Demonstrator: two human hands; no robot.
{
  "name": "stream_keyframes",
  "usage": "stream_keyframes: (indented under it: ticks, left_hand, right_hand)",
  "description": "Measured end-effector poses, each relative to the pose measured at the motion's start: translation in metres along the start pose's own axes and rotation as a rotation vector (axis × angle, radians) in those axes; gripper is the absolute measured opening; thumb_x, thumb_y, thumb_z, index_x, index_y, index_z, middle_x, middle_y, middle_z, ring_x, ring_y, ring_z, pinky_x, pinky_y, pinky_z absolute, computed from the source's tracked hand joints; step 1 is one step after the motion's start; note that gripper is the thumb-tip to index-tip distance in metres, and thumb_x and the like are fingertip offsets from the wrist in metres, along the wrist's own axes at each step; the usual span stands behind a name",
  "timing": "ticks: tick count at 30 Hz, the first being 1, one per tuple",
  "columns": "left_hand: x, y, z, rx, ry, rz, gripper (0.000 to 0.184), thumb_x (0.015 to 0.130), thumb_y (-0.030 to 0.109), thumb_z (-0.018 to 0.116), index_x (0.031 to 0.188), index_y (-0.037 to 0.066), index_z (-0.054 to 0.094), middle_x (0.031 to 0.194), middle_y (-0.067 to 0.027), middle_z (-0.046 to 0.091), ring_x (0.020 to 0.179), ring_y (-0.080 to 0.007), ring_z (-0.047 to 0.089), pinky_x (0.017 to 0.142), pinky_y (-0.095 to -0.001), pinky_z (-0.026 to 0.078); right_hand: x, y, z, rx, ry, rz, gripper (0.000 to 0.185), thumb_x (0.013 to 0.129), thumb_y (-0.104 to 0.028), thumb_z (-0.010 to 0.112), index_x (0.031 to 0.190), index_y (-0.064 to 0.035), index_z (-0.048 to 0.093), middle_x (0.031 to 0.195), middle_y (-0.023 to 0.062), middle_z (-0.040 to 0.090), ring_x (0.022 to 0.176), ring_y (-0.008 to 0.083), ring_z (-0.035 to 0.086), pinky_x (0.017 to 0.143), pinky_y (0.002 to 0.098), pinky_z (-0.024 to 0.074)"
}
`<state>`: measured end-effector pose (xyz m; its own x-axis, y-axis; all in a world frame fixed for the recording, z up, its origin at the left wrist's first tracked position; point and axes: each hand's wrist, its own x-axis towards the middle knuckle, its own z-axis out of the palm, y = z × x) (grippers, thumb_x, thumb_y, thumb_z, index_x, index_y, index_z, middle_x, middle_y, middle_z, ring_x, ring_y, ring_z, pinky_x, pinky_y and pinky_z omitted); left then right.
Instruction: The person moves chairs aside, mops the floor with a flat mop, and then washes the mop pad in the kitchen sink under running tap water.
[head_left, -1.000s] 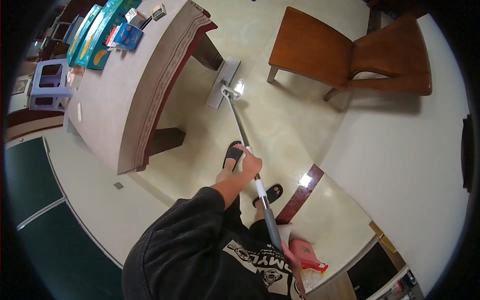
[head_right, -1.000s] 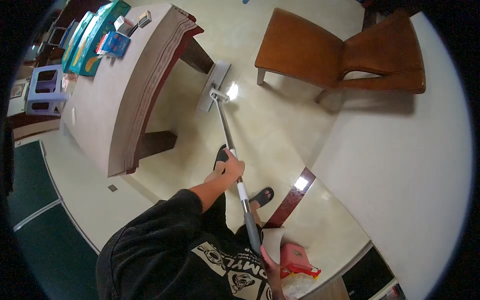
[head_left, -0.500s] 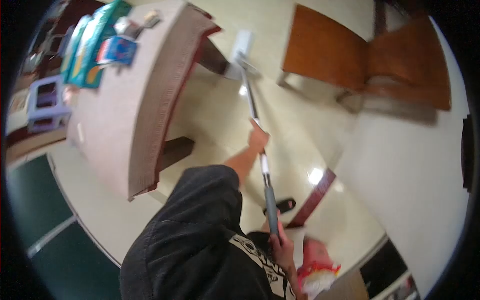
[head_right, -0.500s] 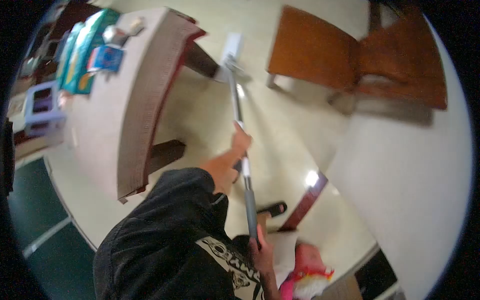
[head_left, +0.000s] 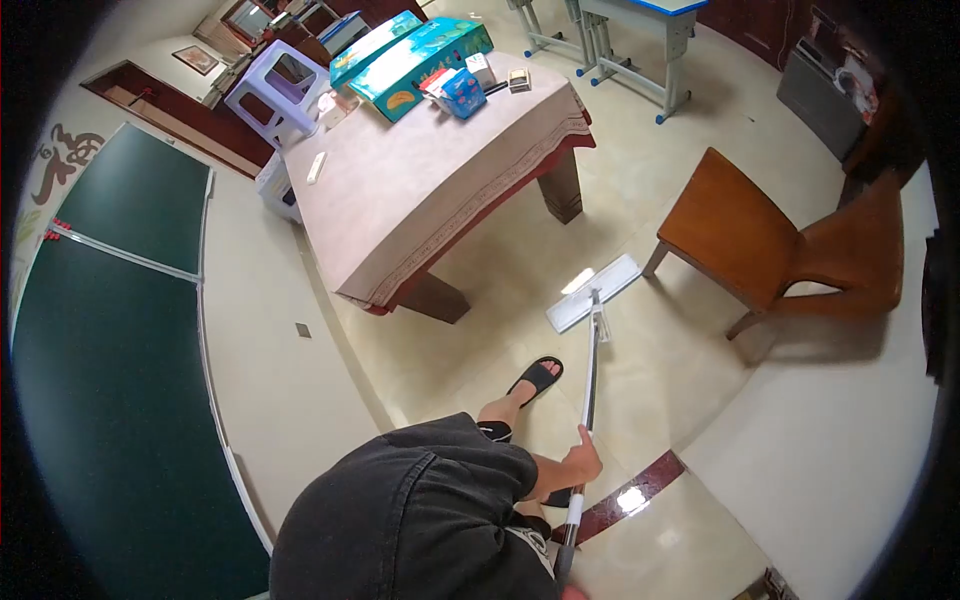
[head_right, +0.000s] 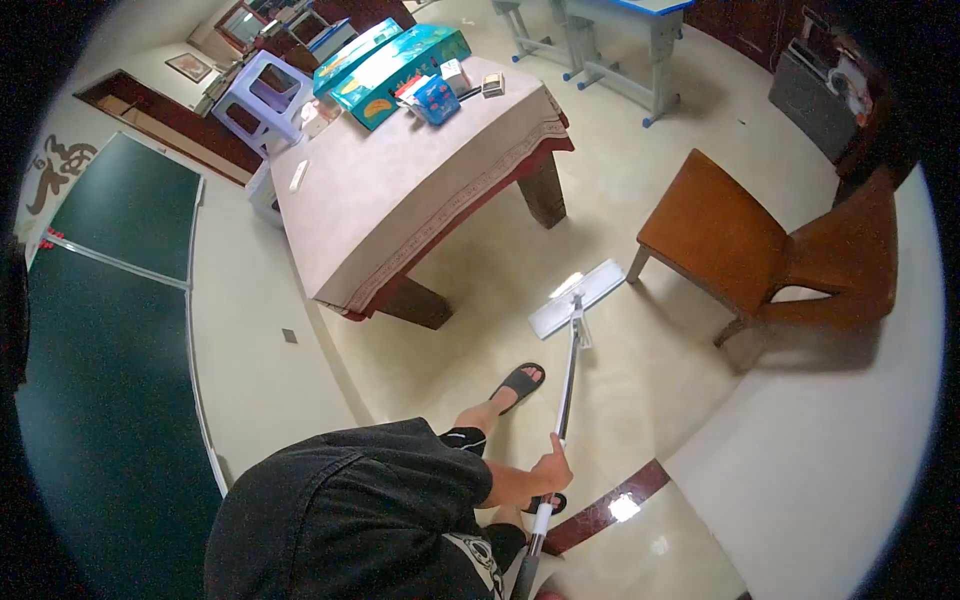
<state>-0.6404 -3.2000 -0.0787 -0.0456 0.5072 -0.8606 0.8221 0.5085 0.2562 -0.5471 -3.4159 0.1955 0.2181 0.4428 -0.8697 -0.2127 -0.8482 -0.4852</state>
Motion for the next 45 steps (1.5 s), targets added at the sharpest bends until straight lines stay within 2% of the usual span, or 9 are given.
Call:
stream_keyframes:
  ticks: [8,11,12,15,30,34,39,41,45]
  left_hand:
    - [-0.043,-0.006,0.068,-0.059,-0.046,0.040,0.103,0.089,0.019,0.056,0.140,-0.007,-0.030,0.087,-0.0313,0.064,0.080,-0.0404,0.067,0.073,-0.0458,0.054]
    - [-0.049,0.026,0.033,-0.018,-0.087,-0.035,0.099,0.085,0.015,0.053,0.145,-0.002,-0.024,0.105,-0.0323,0.063,0.092,-0.0400,0.067,0.077,-0.0470,0.056]
    - [-0.041,0.022,0.034,0.018,-0.051,0.002,0.097,0.084,0.015,0.053,0.146,-0.004,-0.018,0.108,-0.0335,0.061,0.096,-0.0421,0.065,0.082,-0.0465,0.054]
    - [-0.019,0.004,0.037,0.065,-0.006,-0.022,0.098,0.081,0.016,0.055,0.149,-0.003,-0.013,0.112,-0.0351,0.060,0.103,-0.0438,0.063,0.093,-0.0448,0.050]
    - [0.015,0.027,-0.094,-0.001,0.033,0.017,0.099,0.079,0.015,0.057,0.151,0.003,-0.010,0.110,-0.0345,0.061,0.097,-0.0440,0.064,0.087,-0.0451,0.052]
    - [0.003,0.015,-0.135,-0.100,0.164,-0.058,0.098,0.079,0.015,0.059,0.151,0.002,-0.006,0.109,-0.0333,0.062,0.098,-0.0432,0.064,0.088,-0.0455,0.051]
    - [0.109,-0.047,-0.220,-0.446,0.472,0.123,0.055,0.074,0.003,0.064,0.121,-0.002,0.036,0.097,-0.0191,0.054,0.080,-0.0294,0.062,0.062,-0.0436,0.055]
    - [0.197,-0.102,-0.265,-0.580,0.441,0.190,0.046,0.076,-0.001,0.059,0.116,-0.001,0.036,0.095,-0.0179,0.052,0.070,-0.0257,0.061,0.045,-0.0398,0.054]
    - [0.235,-0.073,-0.362,-0.631,0.413,-0.109,0.048,0.081,0.002,0.052,0.125,0.005,0.032,0.093,-0.0152,0.054,0.074,-0.0284,0.060,0.047,-0.0441,0.050]
  right_hand:
    - [-0.115,-0.005,-0.053,0.142,0.140,0.130,0.037,0.096,-0.025,0.058,0.127,-0.0060,0.061,0.072,-0.0030,0.055,0.060,0.0050,0.044,0.052,0.0239,0.0374]
    - [-0.136,-0.015,-0.050,0.253,0.140,0.127,0.035,0.096,-0.026,0.059,0.124,-0.0065,0.064,0.071,-0.0039,0.054,0.060,0.0044,0.043,0.052,0.0236,0.0362]
    - [-0.125,0.006,-0.055,0.159,0.002,0.206,0.056,0.093,-0.019,0.057,0.145,-0.0015,0.041,0.078,0.0038,0.067,0.056,0.0093,0.055,0.051,0.0258,0.0460]
    - [-0.119,0.009,-0.045,0.142,0.044,0.332,0.055,0.092,-0.015,0.058,0.143,0.0007,0.042,0.079,0.0057,0.068,0.052,0.0091,0.054,0.047,0.0248,0.0444]
    - [-0.095,-0.088,-0.010,0.314,-0.175,0.326,0.056,0.095,-0.012,0.057,0.148,-0.0109,0.038,0.074,0.0011,0.058,0.056,0.0069,0.051,0.049,0.0229,0.0418]
    - [-0.074,-0.114,-0.032,-0.031,-0.283,0.267,0.054,0.094,-0.011,0.058,0.146,-0.0094,0.042,0.077,0.0012,0.060,0.065,0.0062,0.052,0.058,0.0221,0.0434]
    - [0.039,-0.187,0.025,-0.230,-0.448,0.087,0.052,0.095,-0.013,0.057,0.145,-0.0145,0.044,0.074,-0.0013,0.057,0.055,0.0060,0.050,0.053,0.0236,0.0438]
    - [0.099,-0.178,0.072,-0.106,-0.518,-0.051,0.054,0.095,-0.015,0.058,0.146,-0.0163,0.042,0.072,-0.0015,0.056,0.050,0.0068,0.050,0.049,0.0246,0.0438]
    - [0.184,-0.202,0.182,0.101,-0.651,-0.117,0.059,0.093,-0.016,0.057,0.149,-0.0111,0.036,0.070,0.0010,0.057,0.051,0.0105,0.056,0.048,0.0270,0.0457]
